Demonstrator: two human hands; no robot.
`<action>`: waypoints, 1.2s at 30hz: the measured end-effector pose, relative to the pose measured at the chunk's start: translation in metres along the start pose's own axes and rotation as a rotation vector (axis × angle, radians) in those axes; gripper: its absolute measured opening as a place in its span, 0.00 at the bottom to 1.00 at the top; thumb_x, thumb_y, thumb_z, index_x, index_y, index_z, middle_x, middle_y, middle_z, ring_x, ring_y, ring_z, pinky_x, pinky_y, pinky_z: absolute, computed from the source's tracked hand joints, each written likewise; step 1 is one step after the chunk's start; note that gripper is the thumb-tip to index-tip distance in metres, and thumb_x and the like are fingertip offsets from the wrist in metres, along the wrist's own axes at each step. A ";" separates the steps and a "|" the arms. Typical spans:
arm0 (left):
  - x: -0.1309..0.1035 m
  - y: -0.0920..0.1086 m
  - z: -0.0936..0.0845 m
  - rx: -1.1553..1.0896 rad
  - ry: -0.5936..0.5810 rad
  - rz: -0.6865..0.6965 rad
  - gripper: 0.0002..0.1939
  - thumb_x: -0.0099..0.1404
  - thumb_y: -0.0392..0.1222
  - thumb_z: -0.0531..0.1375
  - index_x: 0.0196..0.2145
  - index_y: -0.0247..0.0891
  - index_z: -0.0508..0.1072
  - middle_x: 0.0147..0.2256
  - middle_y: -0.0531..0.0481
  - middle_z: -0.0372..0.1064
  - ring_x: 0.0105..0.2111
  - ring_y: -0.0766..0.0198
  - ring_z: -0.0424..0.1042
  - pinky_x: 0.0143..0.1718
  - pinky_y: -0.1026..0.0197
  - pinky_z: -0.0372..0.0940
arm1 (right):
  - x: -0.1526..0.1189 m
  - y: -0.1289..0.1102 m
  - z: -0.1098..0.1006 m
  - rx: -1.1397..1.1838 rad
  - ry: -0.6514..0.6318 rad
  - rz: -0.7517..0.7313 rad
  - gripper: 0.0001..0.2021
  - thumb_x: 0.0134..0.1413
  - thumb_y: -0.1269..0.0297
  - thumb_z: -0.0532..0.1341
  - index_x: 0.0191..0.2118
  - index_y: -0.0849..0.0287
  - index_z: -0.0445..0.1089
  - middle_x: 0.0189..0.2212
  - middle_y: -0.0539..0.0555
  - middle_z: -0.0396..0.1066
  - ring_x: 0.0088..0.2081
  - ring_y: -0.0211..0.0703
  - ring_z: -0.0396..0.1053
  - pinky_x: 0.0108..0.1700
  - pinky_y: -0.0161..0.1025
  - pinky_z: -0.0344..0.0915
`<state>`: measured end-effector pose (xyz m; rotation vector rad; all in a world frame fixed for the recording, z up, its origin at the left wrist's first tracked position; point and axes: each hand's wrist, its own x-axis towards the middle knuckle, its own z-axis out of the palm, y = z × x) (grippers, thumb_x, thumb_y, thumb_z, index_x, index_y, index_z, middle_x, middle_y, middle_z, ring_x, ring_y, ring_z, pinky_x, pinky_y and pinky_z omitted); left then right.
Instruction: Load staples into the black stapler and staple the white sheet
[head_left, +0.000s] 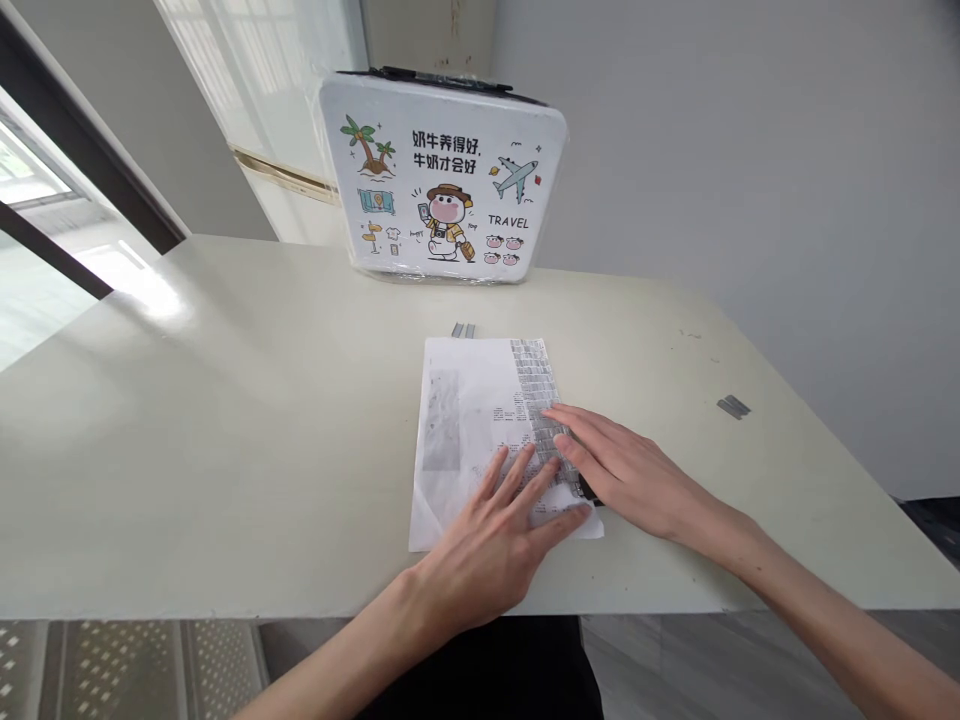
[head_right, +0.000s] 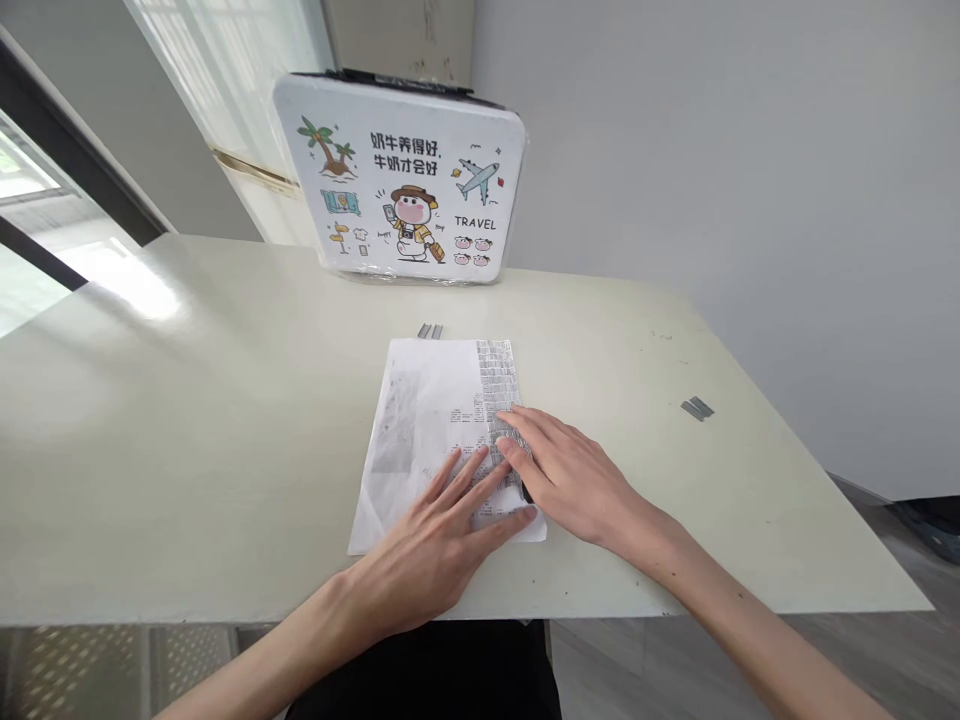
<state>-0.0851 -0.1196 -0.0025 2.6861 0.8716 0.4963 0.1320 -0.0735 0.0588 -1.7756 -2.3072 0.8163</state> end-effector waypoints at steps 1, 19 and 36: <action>0.000 0.000 0.000 0.001 -0.002 -0.001 0.35 0.69 0.23 0.54 0.70 0.44 0.60 0.76 0.42 0.30 0.74 0.41 0.30 0.73 0.31 0.40 | 0.000 0.000 0.000 -0.002 -0.005 0.009 0.32 0.72 0.37 0.42 0.72 0.43 0.59 0.73 0.47 0.56 0.74 0.54 0.52 0.71 0.60 0.57; 0.002 0.001 -0.002 0.021 -0.025 -0.010 0.33 0.71 0.24 0.53 0.70 0.43 0.60 0.76 0.39 0.36 0.74 0.41 0.32 0.72 0.31 0.42 | 0.004 -0.001 0.007 -0.099 0.023 0.035 0.32 0.73 0.40 0.39 0.72 0.45 0.59 0.74 0.48 0.55 0.73 0.55 0.53 0.71 0.61 0.56; 0.003 0.000 -0.005 0.013 0.001 0.030 0.28 0.76 0.29 0.53 0.69 0.45 0.63 0.75 0.41 0.41 0.75 0.44 0.31 0.73 0.33 0.42 | 0.014 -0.002 0.037 -0.412 0.224 -0.101 0.29 0.75 0.51 0.41 0.74 0.49 0.57 0.75 0.56 0.53 0.74 0.63 0.50 0.68 0.68 0.55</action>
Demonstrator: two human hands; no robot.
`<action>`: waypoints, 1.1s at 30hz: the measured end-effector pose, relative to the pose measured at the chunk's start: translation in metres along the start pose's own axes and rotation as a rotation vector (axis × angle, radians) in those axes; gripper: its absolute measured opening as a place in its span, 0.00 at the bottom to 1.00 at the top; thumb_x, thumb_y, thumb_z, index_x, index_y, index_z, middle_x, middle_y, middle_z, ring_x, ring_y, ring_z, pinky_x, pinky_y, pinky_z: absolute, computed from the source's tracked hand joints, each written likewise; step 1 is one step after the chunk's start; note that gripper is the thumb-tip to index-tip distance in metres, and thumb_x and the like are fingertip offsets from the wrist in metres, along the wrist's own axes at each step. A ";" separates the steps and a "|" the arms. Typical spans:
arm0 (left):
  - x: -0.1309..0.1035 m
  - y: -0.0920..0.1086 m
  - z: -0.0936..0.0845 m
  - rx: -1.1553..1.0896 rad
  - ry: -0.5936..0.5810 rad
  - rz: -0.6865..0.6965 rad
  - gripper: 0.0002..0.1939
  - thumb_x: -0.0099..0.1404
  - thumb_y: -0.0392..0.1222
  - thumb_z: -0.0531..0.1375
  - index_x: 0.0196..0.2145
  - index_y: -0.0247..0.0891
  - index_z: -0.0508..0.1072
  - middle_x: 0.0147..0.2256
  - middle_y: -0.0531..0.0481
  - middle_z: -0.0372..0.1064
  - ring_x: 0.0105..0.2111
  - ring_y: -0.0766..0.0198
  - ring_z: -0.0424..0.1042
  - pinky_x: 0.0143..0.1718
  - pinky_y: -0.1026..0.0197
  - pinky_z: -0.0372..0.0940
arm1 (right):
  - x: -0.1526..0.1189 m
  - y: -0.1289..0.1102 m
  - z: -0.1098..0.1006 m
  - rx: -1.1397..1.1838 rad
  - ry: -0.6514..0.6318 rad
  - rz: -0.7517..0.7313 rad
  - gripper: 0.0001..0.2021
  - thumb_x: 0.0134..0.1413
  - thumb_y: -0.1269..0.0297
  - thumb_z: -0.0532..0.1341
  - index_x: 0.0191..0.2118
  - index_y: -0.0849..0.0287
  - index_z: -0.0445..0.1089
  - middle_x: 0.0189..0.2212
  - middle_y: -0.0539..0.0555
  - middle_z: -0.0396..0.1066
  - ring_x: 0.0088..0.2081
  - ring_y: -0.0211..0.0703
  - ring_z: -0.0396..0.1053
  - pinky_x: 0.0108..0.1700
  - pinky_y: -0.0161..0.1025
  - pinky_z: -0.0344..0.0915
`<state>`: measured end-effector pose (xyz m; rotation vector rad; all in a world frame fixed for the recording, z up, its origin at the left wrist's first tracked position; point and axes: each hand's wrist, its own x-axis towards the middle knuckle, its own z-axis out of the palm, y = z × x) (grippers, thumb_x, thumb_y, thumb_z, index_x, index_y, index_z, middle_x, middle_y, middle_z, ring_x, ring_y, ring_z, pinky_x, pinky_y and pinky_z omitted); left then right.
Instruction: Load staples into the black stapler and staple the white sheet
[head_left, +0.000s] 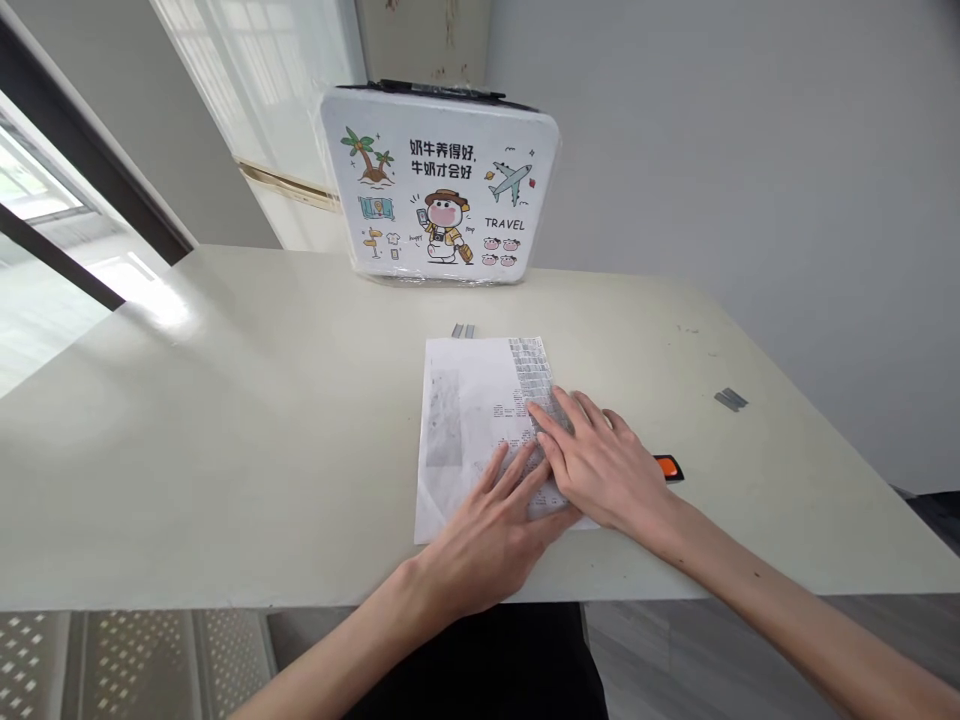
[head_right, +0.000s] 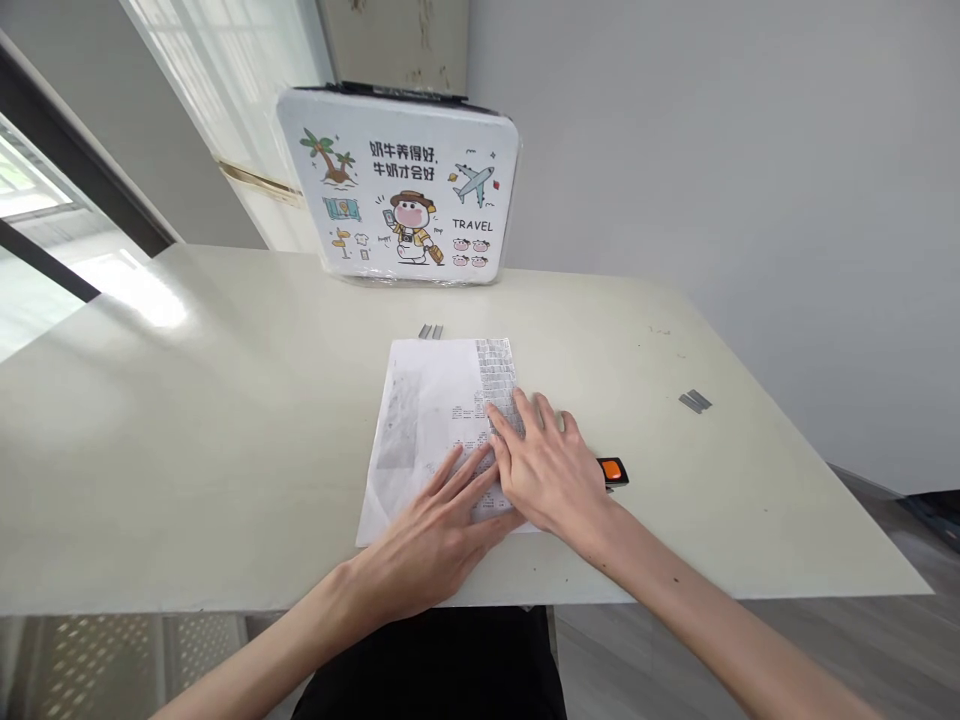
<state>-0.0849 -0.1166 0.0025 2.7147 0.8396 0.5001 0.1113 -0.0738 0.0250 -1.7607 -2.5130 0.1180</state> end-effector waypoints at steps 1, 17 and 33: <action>0.000 0.000 -0.001 0.002 -0.001 -0.002 0.28 0.76 0.29 0.53 0.69 0.45 0.64 0.75 0.41 0.40 0.75 0.44 0.32 0.73 0.33 0.42 | 0.000 0.001 -0.003 0.031 0.000 0.012 0.29 0.75 0.51 0.41 0.74 0.49 0.56 0.75 0.56 0.52 0.74 0.61 0.50 0.69 0.67 0.55; -0.033 -0.017 -0.034 0.013 -0.006 -0.021 0.30 0.78 0.45 0.57 0.73 0.50 0.56 0.75 0.47 0.42 0.74 0.45 0.40 0.72 0.35 0.50 | -0.088 0.092 -0.008 0.335 0.168 -0.042 0.14 0.71 0.52 0.58 0.55 0.47 0.71 0.48 0.54 0.80 0.47 0.55 0.79 0.46 0.52 0.75; 0.008 -0.035 -0.027 0.103 -0.105 0.020 0.34 0.75 0.55 0.59 0.74 0.49 0.56 0.75 0.47 0.44 0.74 0.45 0.41 0.73 0.36 0.45 | -0.130 0.103 -0.037 0.380 0.412 0.331 0.18 0.59 0.41 0.64 0.48 0.43 0.76 0.44 0.52 0.82 0.35 0.52 0.79 0.14 0.38 0.67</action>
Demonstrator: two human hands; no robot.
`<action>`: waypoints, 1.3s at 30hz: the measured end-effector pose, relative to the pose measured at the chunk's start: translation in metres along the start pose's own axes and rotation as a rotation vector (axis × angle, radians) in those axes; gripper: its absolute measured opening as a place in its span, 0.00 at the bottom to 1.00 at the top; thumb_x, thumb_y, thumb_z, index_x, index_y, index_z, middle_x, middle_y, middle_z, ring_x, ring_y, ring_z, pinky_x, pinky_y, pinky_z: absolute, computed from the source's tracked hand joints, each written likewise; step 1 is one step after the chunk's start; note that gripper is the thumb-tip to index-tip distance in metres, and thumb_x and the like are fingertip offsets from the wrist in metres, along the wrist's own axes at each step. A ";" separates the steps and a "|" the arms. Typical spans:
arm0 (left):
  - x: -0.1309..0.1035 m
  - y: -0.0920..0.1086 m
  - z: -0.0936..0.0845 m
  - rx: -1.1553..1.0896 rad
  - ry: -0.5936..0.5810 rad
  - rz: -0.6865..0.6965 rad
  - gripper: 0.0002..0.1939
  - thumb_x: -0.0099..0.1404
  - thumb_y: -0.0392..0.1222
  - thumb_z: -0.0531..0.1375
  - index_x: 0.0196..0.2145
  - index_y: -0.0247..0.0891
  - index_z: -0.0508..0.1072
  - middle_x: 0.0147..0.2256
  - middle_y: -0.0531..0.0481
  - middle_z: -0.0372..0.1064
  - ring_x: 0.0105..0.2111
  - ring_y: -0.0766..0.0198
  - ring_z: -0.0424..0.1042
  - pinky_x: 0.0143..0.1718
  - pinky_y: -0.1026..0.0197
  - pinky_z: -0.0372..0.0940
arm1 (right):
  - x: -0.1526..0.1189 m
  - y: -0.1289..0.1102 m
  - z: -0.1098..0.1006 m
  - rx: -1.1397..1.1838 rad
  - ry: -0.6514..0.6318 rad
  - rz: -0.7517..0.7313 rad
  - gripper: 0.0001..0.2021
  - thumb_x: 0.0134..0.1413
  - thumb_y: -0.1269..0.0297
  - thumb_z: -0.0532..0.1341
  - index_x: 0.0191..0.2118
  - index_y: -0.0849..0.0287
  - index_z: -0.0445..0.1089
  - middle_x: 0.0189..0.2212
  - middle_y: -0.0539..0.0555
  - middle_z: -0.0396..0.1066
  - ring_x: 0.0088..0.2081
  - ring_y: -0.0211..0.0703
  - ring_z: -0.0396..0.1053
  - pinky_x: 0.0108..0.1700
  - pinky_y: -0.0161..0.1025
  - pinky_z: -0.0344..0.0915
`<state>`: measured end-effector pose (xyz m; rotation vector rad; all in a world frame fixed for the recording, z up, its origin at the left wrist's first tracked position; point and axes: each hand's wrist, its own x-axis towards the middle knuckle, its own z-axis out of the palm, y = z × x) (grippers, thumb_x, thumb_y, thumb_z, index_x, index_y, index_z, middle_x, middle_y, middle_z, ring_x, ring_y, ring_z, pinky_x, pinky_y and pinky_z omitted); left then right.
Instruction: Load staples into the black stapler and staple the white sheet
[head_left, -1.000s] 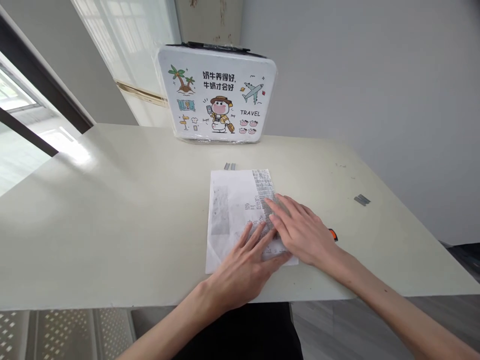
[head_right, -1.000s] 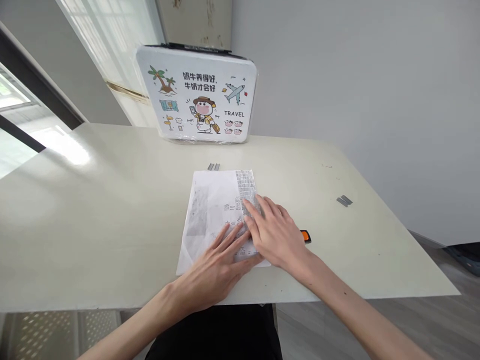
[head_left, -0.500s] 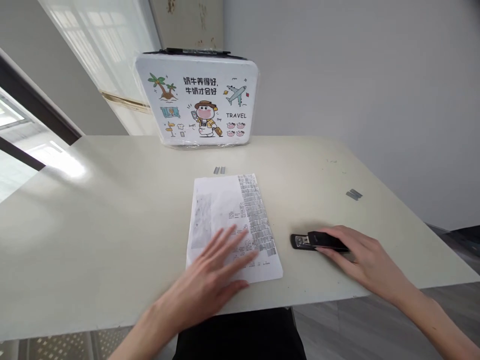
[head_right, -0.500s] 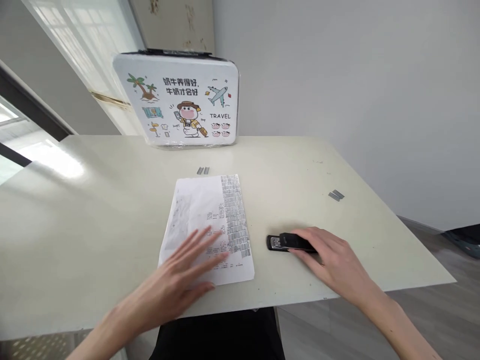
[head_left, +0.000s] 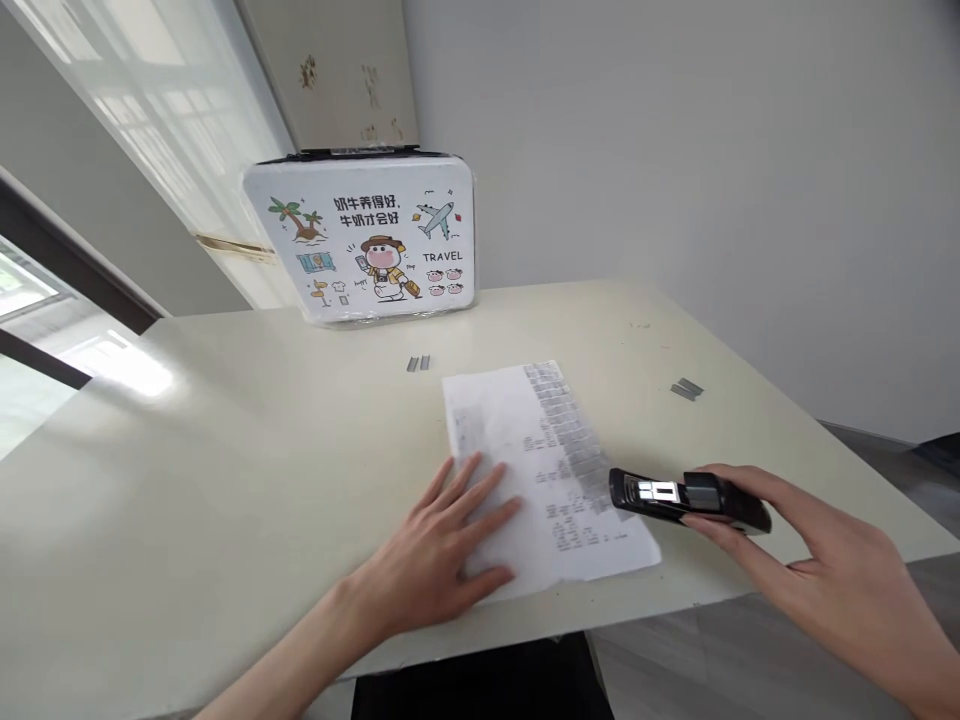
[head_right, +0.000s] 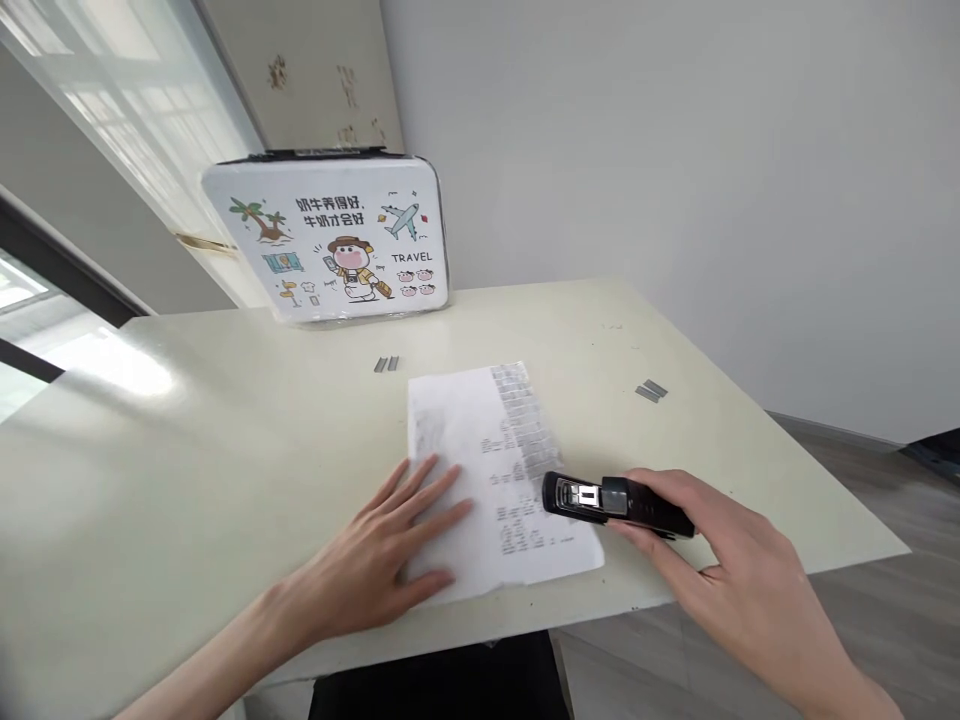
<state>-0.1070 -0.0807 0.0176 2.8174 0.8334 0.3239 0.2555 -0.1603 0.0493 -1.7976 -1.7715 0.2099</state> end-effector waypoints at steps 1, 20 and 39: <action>0.017 -0.001 0.007 -0.012 -0.016 0.006 0.34 0.75 0.57 0.58 0.73 0.48 0.58 0.75 0.46 0.44 0.74 0.45 0.40 0.73 0.36 0.43 | 0.003 -0.007 0.002 0.007 0.008 0.000 0.17 0.60 0.41 0.64 0.48 0.44 0.76 0.43 0.52 0.82 0.35 0.51 0.79 0.14 0.37 0.67; 0.047 -0.075 -0.005 -0.514 0.300 -0.198 0.18 0.79 0.46 0.51 0.53 0.39 0.77 0.54 0.43 0.77 0.53 0.56 0.76 0.57 0.54 0.68 | 0.091 -0.068 0.065 0.179 -0.119 -0.216 0.15 0.69 0.51 0.61 0.56 0.48 0.71 0.49 0.53 0.79 0.46 0.51 0.77 0.38 0.43 0.75; 0.018 -0.127 -0.031 -0.889 0.783 -0.855 0.15 0.73 0.52 0.57 0.37 0.40 0.77 0.26 0.54 0.64 0.26 0.65 0.61 0.32 0.62 0.58 | 0.147 -0.105 0.178 0.610 -0.168 -0.080 0.21 0.75 0.48 0.47 0.51 0.51 0.74 0.47 0.53 0.80 0.49 0.48 0.77 0.52 0.46 0.70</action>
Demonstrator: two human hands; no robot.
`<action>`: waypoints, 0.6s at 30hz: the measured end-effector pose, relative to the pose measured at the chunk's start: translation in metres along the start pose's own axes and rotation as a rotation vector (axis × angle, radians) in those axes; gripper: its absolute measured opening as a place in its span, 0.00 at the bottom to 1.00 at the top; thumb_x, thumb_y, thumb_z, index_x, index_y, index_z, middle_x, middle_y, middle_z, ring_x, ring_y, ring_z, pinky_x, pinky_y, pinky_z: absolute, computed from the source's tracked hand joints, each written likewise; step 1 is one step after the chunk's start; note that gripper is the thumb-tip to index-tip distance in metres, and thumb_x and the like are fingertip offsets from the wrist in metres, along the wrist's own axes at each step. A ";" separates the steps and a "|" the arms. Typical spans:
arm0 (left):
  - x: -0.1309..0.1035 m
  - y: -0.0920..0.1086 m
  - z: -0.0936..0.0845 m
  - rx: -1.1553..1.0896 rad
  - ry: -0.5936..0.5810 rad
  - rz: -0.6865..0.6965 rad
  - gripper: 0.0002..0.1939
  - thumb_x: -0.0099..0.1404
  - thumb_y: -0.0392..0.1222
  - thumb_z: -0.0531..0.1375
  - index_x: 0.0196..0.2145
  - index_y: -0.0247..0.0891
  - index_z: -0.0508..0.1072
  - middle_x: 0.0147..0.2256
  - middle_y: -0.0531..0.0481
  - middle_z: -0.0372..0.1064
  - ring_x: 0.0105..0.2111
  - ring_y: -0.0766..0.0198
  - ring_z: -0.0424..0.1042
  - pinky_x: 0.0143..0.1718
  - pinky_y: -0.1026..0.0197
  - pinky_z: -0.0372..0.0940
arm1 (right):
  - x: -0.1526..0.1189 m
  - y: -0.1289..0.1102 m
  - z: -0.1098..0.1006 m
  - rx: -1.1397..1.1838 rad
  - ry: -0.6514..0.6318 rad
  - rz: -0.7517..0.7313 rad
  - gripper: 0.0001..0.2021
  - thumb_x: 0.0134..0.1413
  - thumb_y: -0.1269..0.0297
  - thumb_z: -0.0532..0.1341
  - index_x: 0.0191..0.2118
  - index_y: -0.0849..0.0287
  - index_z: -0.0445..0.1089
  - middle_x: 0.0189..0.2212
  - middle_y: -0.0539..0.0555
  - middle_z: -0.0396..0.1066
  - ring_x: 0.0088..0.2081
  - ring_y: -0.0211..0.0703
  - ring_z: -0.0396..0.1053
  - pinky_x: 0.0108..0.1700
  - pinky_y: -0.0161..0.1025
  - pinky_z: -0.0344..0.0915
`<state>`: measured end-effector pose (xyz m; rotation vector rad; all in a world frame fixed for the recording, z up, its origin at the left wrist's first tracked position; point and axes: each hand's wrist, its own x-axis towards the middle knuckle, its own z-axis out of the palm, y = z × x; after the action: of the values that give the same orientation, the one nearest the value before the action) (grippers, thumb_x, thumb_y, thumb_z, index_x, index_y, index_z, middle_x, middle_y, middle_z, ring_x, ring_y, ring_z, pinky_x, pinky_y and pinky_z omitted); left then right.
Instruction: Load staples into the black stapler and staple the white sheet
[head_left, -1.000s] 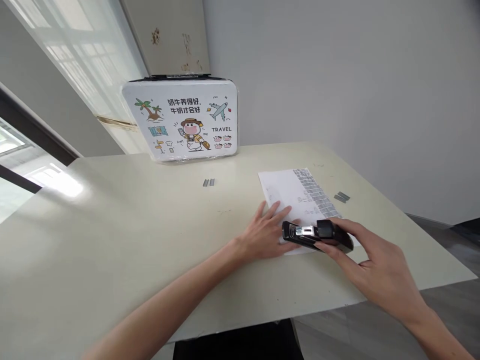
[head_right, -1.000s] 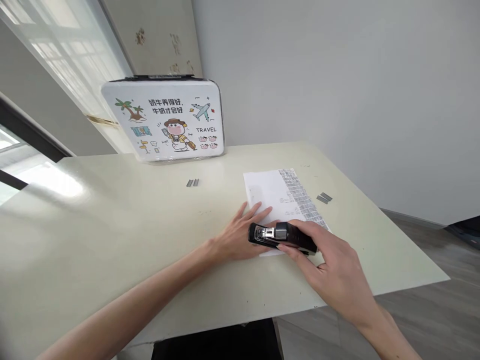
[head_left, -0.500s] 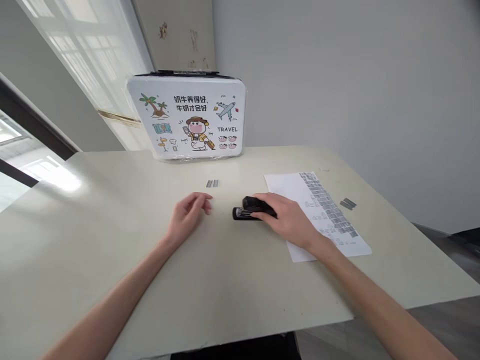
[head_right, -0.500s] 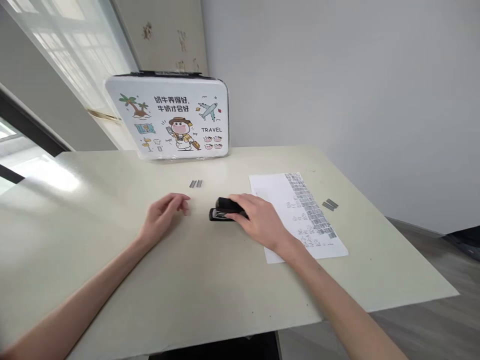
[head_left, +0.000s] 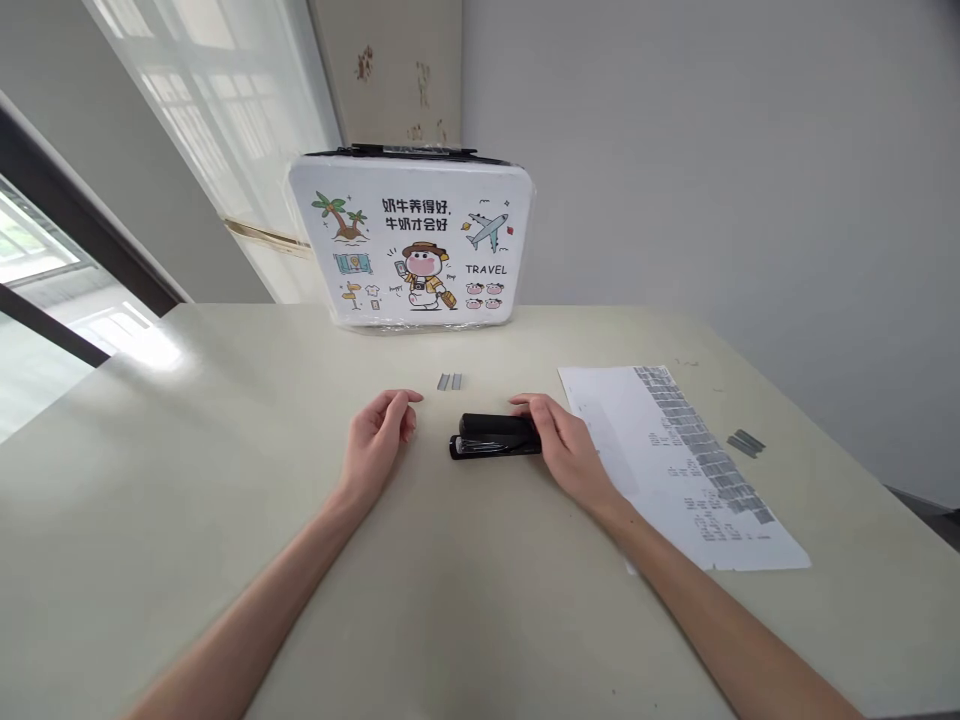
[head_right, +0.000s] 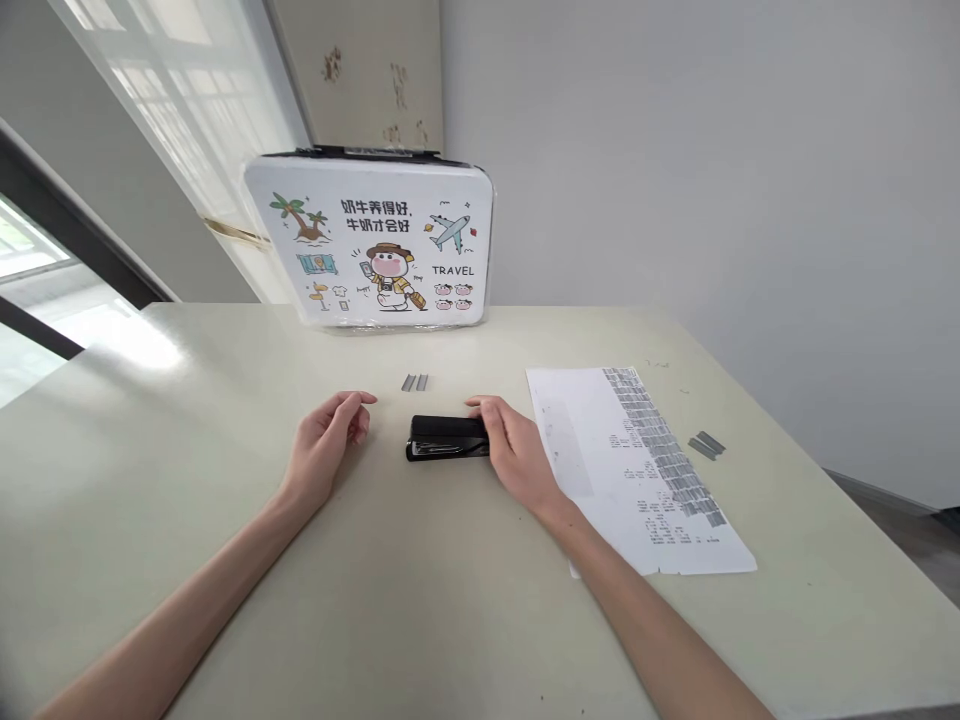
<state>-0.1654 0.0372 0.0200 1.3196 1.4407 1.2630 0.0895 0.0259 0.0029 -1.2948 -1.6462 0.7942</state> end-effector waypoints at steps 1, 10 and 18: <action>0.000 0.000 0.000 0.007 0.001 -0.002 0.15 0.73 0.52 0.57 0.37 0.41 0.77 0.26 0.54 0.64 0.26 0.65 0.61 0.32 0.62 0.58 | 0.000 0.003 0.000 0.028 0.039 0.052 0.21 0.75 0.47 0.47 0.50 0.52 0.73 0.46 0.54 0.80 0.48 0.48 0.77 0.53 0.47 0.70; 0.001 -0.002 0.000 0.006 0.086 -0.011 0.13 0.72 0.50 0.56 0.36 0.41 0.77 0.30 0.52 0.65 0.33 0.62 0.65 0.38 0.61 0.60 | 0.002 0.017 0.005 0.020 0.038 0.111 0.20 0.75 0.46 0.45 0.51 0.51 0.68 0.50 0.56 0.79 0.52 0.50 0.76 0.57 0.51 0.67; 0.003 -0.009 -0.001 0.036 0.177 0.035 0.14 0.71 0.51 0.56 0.37 0.42 0.78 0.38 0.49 0.73 0.42 0.57 0.70 0.48 0.58 0.62 | 0.001 0.011 0.005 0.038 0.029 0.115 0.22 0.74 0.43 0.44 0.48 0.51 0.68 0.47 0.56 0.78 0.52 0.50 0.75 0.55 0.48 0.68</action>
<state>-0.1687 0.0402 0.0120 1.2876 1.5743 1.4119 0.0892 0.0295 -0.0085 -1.3778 -1.5370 0.8676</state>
